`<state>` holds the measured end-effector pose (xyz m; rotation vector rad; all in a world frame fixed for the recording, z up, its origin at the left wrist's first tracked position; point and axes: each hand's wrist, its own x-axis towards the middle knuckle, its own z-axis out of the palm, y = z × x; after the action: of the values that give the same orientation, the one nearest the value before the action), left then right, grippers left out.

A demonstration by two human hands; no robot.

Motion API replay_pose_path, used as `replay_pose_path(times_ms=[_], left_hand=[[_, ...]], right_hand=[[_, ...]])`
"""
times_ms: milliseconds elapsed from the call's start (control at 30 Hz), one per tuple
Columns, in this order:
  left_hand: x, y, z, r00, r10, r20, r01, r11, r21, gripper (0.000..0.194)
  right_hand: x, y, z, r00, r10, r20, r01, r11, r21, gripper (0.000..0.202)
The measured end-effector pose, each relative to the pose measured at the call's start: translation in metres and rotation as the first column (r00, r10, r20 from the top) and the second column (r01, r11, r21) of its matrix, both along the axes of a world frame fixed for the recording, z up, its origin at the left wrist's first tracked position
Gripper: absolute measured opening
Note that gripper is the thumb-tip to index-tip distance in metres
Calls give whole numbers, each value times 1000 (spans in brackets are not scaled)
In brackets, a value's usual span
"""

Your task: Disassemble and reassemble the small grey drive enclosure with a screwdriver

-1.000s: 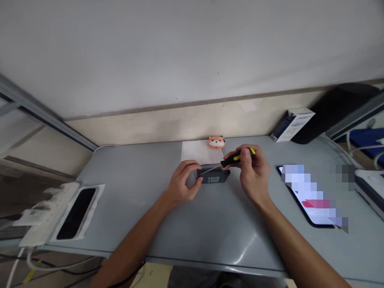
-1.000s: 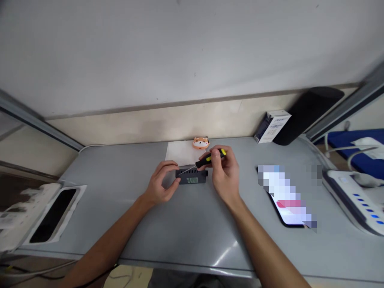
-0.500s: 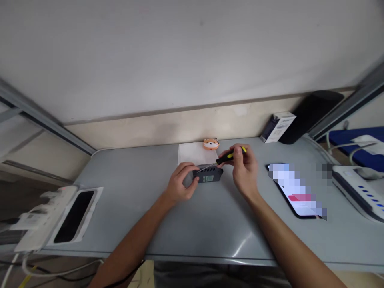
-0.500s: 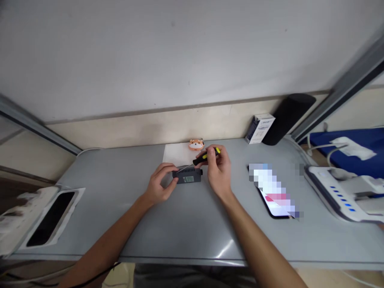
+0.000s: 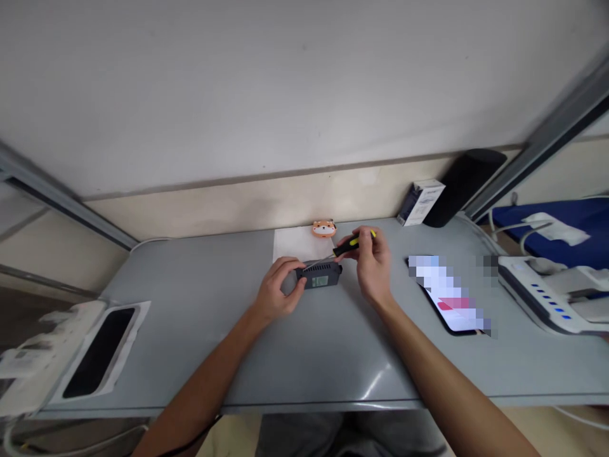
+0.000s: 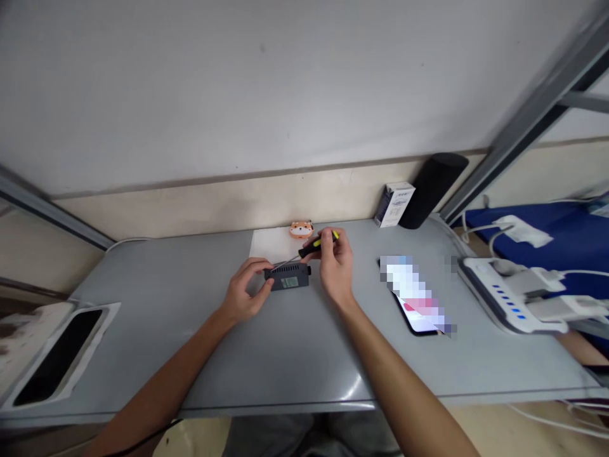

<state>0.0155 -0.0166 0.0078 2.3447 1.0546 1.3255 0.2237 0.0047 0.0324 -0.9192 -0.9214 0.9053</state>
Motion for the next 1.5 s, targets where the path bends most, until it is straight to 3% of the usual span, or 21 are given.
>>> replay_pose_path(times_ms=[133,267,367,467,533,633,767,867,1000,1133,1200,1333,1500], left_hand=[[1,0,2,999,5,33,-7,999,39,10],[-2,3,6,997,67,50,-69,996,52,14],[-10,21,9,983,178,46,-180,982,58,19],[-21,52,6,964,258,-60,-259,966,-2,23],[-26,68,1,946,277,-168,-283,959,-12,26],[-31,78,-10,942,263,-208,-270,963,-6,24],[-35,75,-22,940,247,-234,-255,967,-6,22],[-38,72,-22,926,277,-257,-281,959,19,16],[-28,60,-6,929,308,-206,-292,951,106,16],[-2,33,19,980,157,-126,-133,975,181,16],[11,20,26,979,112,-172,-69,969,238,14],[27,6,26,963,124,-241,-53,958,281,14],[32,6,17,963,129,-238,-80,975,207,15]], right_hand=[[-2,1,0,999,36,-17,-36,999,-29,50],[2,5,1,999,9,-52,-11,999,-31,50],[11,10,1,993,-70,-95,68,997,-24,50],[20,15,0,979,-136,-149,135,991,-18,50],[24,18,-1,973,-155,-172,153,988,-24,53],[29,22,-3,968,-167,-186,162,986,-42,54],[34,25,-6,967,-180,-182,176,984,-43,52],[37,28,-10,969,-192,-157,187,981,-48,53],[36,28,-13,976,-170,-133,161,984,-81,55],[32,26,-11,972,-159,-172,144,985,-97,52],[30,25,-9,967,-161,-195,142,984,-107,51],[30,26,-9,953,-171,-252,134,979,-156,50],[27,26,-11,957,-108,-270,71,987,-146,50]])
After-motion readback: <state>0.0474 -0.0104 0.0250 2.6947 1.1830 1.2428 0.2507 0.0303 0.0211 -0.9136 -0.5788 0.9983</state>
